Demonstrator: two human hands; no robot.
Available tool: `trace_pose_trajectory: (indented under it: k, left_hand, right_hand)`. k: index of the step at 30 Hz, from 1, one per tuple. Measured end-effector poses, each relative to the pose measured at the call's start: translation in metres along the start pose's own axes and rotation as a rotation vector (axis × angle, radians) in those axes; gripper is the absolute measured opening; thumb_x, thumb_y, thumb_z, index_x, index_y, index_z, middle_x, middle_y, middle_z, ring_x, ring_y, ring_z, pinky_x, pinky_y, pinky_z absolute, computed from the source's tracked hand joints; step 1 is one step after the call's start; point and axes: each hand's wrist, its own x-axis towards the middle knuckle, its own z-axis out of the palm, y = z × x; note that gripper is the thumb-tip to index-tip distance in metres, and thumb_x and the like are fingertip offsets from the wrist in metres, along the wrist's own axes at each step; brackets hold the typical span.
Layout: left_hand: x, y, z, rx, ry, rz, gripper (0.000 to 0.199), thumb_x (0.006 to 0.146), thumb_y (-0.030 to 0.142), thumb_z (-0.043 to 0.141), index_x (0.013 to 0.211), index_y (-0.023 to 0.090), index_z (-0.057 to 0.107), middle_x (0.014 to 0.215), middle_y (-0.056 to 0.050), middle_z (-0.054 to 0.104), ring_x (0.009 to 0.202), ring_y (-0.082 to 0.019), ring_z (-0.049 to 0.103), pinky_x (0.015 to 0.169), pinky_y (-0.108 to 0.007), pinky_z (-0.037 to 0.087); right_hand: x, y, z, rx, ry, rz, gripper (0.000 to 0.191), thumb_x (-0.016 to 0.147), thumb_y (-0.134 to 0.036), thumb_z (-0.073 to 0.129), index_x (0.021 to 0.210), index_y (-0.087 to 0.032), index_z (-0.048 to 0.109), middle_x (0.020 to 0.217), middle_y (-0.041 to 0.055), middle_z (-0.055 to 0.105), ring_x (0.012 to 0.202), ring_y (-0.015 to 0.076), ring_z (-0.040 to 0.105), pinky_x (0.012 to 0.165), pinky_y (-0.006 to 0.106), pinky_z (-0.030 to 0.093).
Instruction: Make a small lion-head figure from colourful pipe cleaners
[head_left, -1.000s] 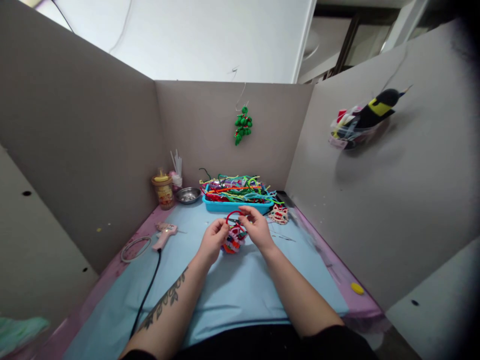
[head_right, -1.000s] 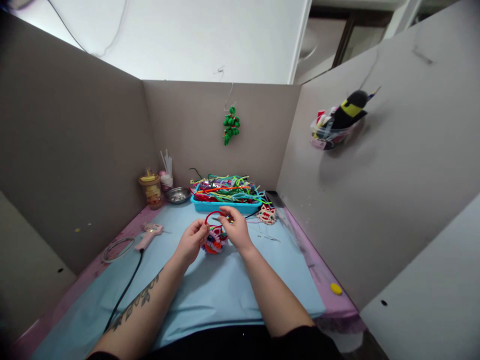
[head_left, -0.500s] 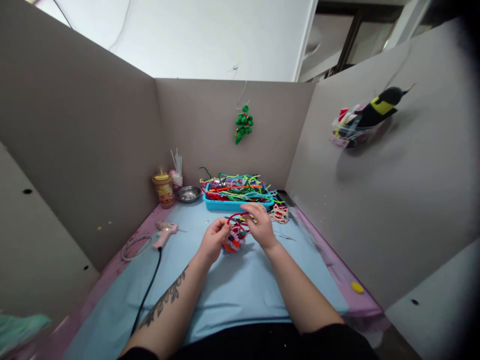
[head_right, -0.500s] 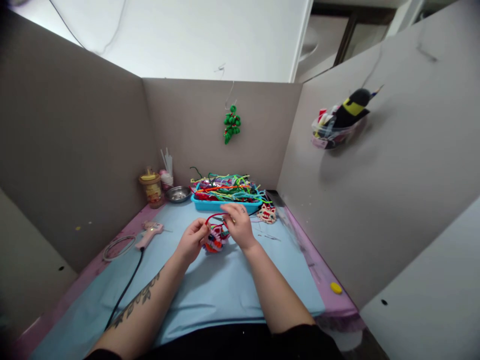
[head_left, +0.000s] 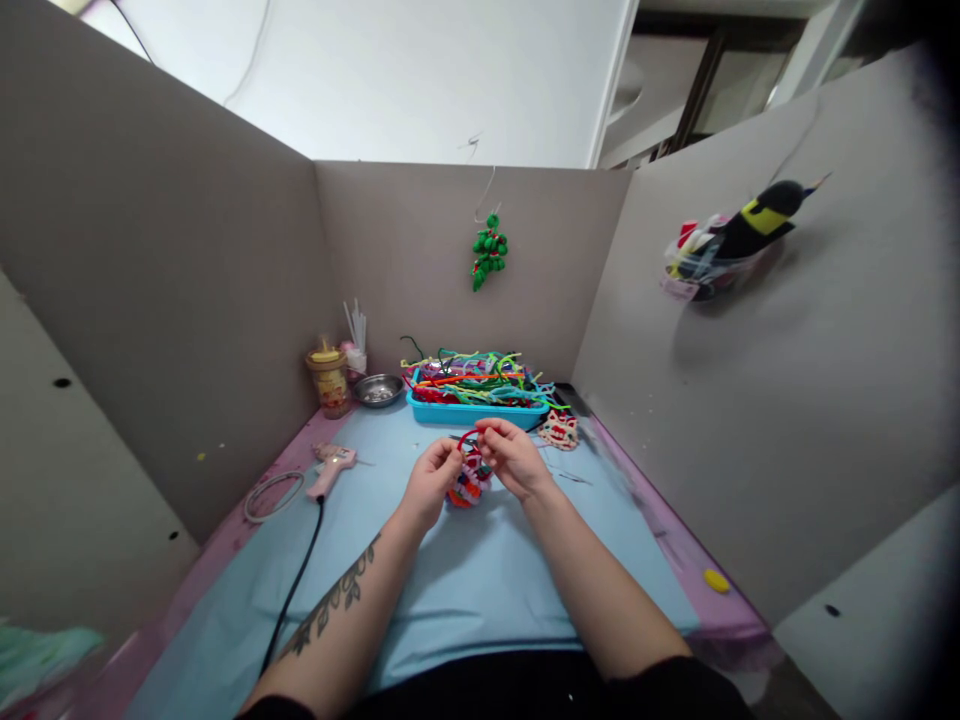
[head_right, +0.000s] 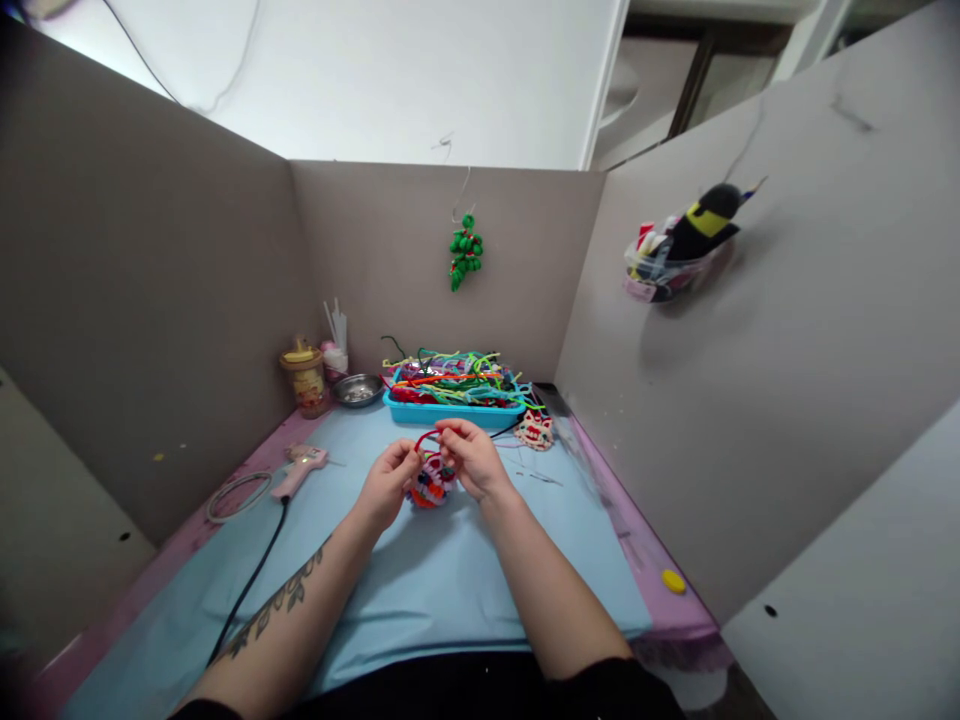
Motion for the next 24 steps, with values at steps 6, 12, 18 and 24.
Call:
trace_pose_trajectory:
  k: [6, 12, 18, 24]
  left_hand:
    - [-0.001, -0.001, 0.000, 0.025, -0.006, -0.009, 0.046, 0.069, 0.057, 0.074, 0.075, 0.016, 0.054, 0.050, 0.008, 0.044, 0.043, -0.004, 0.033, 0.045, -0.019, 0.023]
    - [0.000, -0.001, -0.002, -0.027, -0.009, -0.012, 0.043, 0.071, 0.053, 0.074, 0.078, 0.015, 0.055, 0.052, 0.008, 0.044, 0.043, -0.004, 0.031, 0.045, -0.019, 0.021]
    - [0.001, -0.001, -0.002, -0.102, -0.006, 0.021, 0.039, 0.072, 0.049, 0.075, 0.079, 0.016, 0.055, 0.053, 0.008, 0.043, 0.044, -0.004, 0.030, 0.045, -0.019, 0.020]
    - [0.003, 0.000, -0.003, -0.120, 0.023, 0.048, 0.038, 0.071, 0.046, 0.076, 0.079, 0.016, 0.055, 0.056, 0.007, 0.046, 0.043, -0.003, 0.030, 0.045, -0.020, 0.020]
  right_hand:
    - [0.001, 0.003, -0.005, -0.118, 0.023, -0.050, 0.038, 0.054, -0.047, 0.086, 0.070, -0.018, 0.067, 0.052, -0.0031, 0.056, 0.045, 0.0076, 0.042, 0.042, 0.020, 0.030]
    - [-0.001, 0.001, -0.007, -0.393, -0.077, -0.165, 0.029, 0.060, -0.044, 0.082, 0.067, -0.017, 0.071, 0.060, -0.0004, 0.062, 0.053, 0.0103, 0.047, 0.051, 0.024, 0.037]
    - [-0.002, 0.001, -0.010, -0.380, -0.092, -0.157, 0.026, 0.064, -0.037, 0.079, 0.084, -0.020, 0.074, 0.068, -0.0007, 0.065, 0.056, 0.0107, 0.050, 0.055, 0.024, 0.039]
    - [-0.001, -0.001, -0.014, -0.486, -0.028, -0.223, 0.020, 0.067, -0.034, 0.075, 0.082, -0.020, 0.071, 0.066, -0.0010, 0.063, 0.057, 0.0124, 0.051, 0.058, 0.026, 0.041]
